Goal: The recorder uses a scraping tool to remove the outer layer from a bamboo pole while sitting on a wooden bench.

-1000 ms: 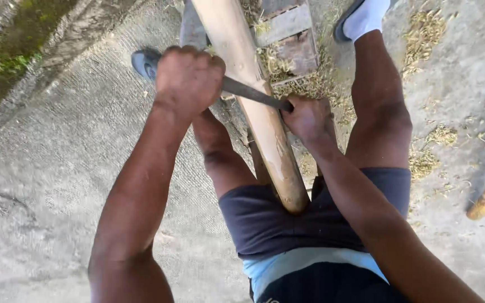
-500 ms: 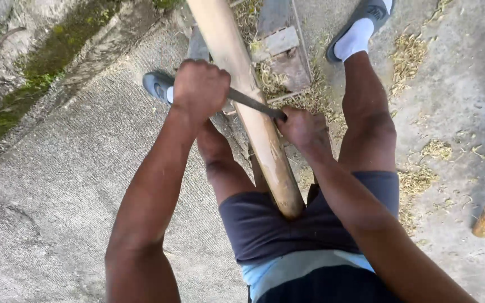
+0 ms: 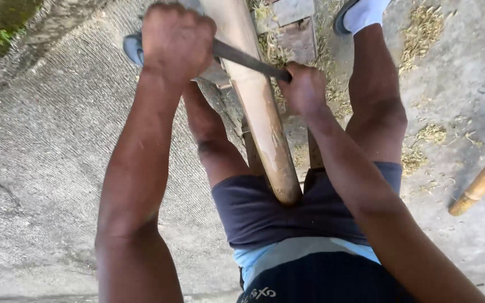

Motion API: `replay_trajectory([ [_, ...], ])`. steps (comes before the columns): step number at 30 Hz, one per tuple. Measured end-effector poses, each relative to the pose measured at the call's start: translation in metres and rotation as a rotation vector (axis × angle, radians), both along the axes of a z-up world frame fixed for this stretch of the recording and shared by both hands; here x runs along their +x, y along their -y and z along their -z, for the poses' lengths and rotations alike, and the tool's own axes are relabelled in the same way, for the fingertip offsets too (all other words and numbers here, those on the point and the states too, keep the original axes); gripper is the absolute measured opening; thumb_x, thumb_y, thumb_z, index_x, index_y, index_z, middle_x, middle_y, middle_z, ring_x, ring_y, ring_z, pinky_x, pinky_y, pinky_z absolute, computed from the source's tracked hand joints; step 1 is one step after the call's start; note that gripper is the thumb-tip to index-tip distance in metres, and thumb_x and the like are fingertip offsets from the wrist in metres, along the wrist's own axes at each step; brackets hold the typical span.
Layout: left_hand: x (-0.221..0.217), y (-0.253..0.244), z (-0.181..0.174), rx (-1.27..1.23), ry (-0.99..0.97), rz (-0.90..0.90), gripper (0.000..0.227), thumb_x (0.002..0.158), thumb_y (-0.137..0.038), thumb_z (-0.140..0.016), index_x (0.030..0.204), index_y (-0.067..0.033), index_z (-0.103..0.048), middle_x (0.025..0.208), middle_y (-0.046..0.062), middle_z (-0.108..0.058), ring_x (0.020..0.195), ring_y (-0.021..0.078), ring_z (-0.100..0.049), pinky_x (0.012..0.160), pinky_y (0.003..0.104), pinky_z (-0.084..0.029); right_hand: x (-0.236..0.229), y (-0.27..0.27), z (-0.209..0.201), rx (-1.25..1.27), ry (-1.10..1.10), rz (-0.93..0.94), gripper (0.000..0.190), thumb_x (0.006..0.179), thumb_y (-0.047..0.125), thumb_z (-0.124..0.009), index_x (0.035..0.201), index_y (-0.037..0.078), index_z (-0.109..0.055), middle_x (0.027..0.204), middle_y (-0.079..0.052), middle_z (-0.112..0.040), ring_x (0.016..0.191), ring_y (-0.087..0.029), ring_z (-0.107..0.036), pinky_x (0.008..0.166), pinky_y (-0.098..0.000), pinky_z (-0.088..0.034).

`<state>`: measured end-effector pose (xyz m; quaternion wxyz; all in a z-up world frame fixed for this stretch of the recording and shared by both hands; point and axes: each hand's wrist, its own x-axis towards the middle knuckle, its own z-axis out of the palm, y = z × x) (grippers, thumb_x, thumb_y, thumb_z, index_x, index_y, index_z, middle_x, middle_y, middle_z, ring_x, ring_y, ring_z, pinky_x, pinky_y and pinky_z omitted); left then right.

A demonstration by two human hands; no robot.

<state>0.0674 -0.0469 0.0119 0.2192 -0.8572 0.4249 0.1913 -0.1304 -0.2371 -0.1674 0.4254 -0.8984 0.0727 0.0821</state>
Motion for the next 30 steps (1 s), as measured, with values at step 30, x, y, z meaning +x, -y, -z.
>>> replay_trajectory([
  [30, 0.027, -0.003, -0.004, 0.036, -0.052, -0.060, 0.014, 0.085, -0.020, -0.067, 0.089, -0.0173, -0.080, 0.089, 0.008, -0.078, 0.083, 0.0234, -0.075, 0.066, 0.042, -0.058, 0.007, -0.004, -0.019, -0.040, 0.108, 0.003, 0.016, 0.090, 0.018, -0.080, 0.086, 0.006, -0.070, 0.063, -0.012, -0.065, 0.048, -0.022, -0.061, 0.048, -0.0402, -0.051],
])
